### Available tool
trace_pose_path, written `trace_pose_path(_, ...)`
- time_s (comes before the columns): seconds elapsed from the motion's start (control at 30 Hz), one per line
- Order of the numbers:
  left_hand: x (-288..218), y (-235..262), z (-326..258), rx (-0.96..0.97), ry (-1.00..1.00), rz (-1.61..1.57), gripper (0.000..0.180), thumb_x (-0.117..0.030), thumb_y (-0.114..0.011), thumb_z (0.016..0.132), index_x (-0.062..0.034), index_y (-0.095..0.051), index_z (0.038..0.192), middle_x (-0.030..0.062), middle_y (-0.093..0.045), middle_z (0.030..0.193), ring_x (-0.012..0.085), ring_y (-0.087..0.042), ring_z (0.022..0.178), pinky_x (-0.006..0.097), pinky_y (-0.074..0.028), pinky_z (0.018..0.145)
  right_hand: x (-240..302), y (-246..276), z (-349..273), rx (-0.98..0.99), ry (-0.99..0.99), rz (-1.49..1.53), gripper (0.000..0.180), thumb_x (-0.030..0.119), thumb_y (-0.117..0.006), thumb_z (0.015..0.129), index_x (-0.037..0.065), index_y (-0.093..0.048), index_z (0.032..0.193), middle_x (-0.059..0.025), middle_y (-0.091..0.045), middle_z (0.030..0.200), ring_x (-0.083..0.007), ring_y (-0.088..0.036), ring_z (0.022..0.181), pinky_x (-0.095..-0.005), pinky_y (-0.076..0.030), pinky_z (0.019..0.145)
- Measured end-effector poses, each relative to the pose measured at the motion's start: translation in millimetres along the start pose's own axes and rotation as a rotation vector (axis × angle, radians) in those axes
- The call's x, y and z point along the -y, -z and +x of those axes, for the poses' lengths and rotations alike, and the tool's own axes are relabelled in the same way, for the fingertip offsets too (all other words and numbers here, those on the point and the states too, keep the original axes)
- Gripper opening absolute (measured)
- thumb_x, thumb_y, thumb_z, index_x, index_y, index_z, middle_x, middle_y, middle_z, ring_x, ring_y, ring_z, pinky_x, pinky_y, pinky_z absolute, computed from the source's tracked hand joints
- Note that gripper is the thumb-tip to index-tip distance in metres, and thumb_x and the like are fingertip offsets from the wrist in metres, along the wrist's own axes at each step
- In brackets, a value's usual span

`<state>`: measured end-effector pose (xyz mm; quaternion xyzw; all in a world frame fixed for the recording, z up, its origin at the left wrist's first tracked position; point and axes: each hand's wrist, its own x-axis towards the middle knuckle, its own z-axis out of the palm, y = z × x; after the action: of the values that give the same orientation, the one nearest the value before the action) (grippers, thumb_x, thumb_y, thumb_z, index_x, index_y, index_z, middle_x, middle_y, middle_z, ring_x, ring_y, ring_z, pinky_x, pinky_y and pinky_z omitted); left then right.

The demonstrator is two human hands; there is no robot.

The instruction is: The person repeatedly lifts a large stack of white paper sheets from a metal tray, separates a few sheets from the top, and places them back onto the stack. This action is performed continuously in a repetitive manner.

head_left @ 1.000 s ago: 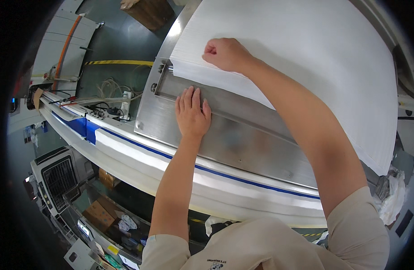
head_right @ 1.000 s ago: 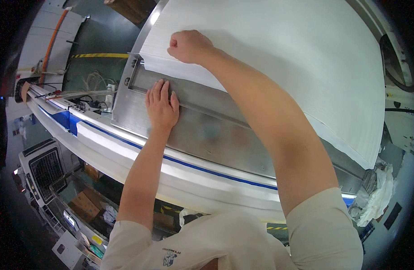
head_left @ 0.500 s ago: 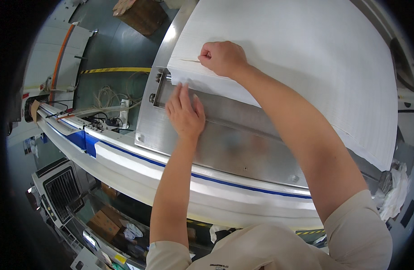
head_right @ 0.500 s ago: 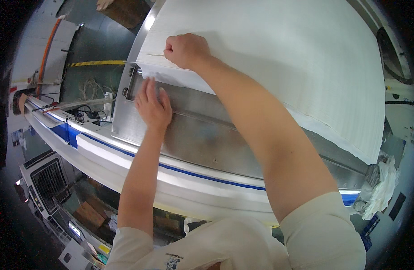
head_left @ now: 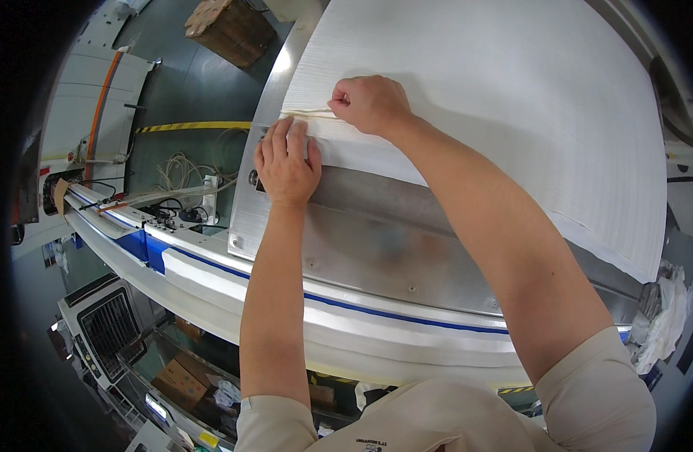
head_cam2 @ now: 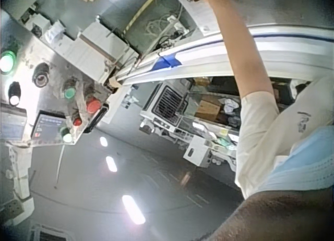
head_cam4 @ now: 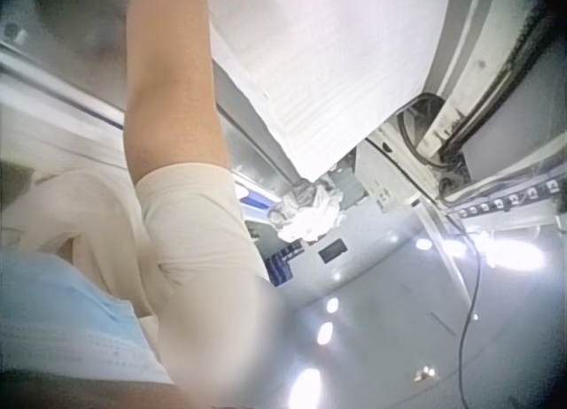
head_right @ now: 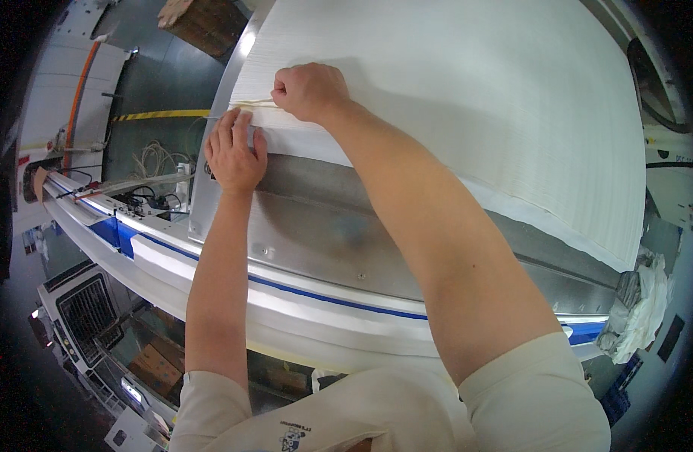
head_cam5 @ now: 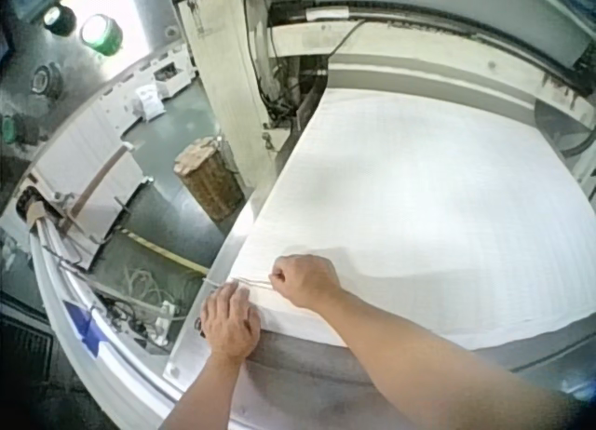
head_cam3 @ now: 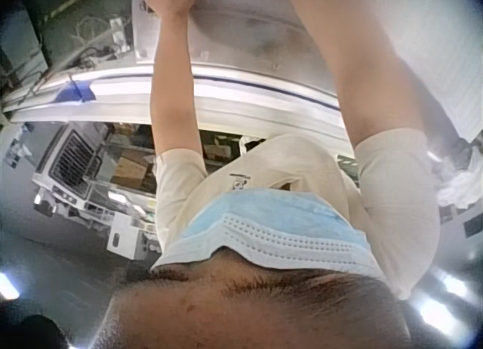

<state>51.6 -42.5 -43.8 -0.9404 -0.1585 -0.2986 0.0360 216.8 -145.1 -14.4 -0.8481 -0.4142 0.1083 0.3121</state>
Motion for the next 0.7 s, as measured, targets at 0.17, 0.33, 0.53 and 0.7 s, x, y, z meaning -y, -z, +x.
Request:
trace_pose_path(0.17,14,13,1,0.078,-0.163,0.017,0.029,-0.023,-0.061,0.075,-0.0129,-0.057,0.102,0.0045,-0.057,0.112,0.0254,-0.053,0.107,0.042,-0.038,0.092,5,5,-3,0.008,-0.023,0.025,0.016,0.028,-0.057,0.078,0.016,-0.066,0.078,-0.0058,-0.066,0.077,-0.028,-0.064,0.075,-0.0409,-0.05,0.069)
trace_pose_path(0.33,23,33,16,0.324,-0.395,-0.076,0.029,-0.016,-0.064,0.071,-0.0118,-0.056,0.099,0.0059,-0.058,0.111,0.0251,-0.055,0.106,0.043,-0.039,0.093,1,17,-73,-0.067,0.165,-0.006,0.021,0.03,-0.053,0.084,0.015,-0.066,0.078,-0.0104,-0.065,0.077,-0.0308,-0.064,0.076,-0.044,-0.05,0.068)
trace_pose_path(0.53,13,64,40,0.737,-0.285,0.038,0.038,-0.01,-0.064,0.069,-0.0082,-0.054,0.105,0.0097,-0.058,0.107,0.0279,-0.055,0.101,0.042,-0.038,0.092,-99,101,-238,-0.113,-0.303,-0.46,0.037,0.038,-0.045,0.091,0.011,-0.067,0.078,-0.0116,-0.065,0.074,-0.0292,-0.064,0.074,-0.0468,-0.046,0.075)
trace_pose_path(0.7,-19,42,67,0.978,-0.296,0.319,0.051,-0.009,-0.064,0.07,-0.0124,-0.054,0.12,0.0108,-0.059,0.109,0.0285,-0.055,0.105,0.044,-0.042,0.088,-226,236,-388,-0.101,-0.601,-0.814,0.037,0.034,-0.05,0.089,0.011,-0.065,0.064,-0.0099,-0.063,0.065,-0.0291,-0.061,0.063,-0.0451,-0.048,0.064)
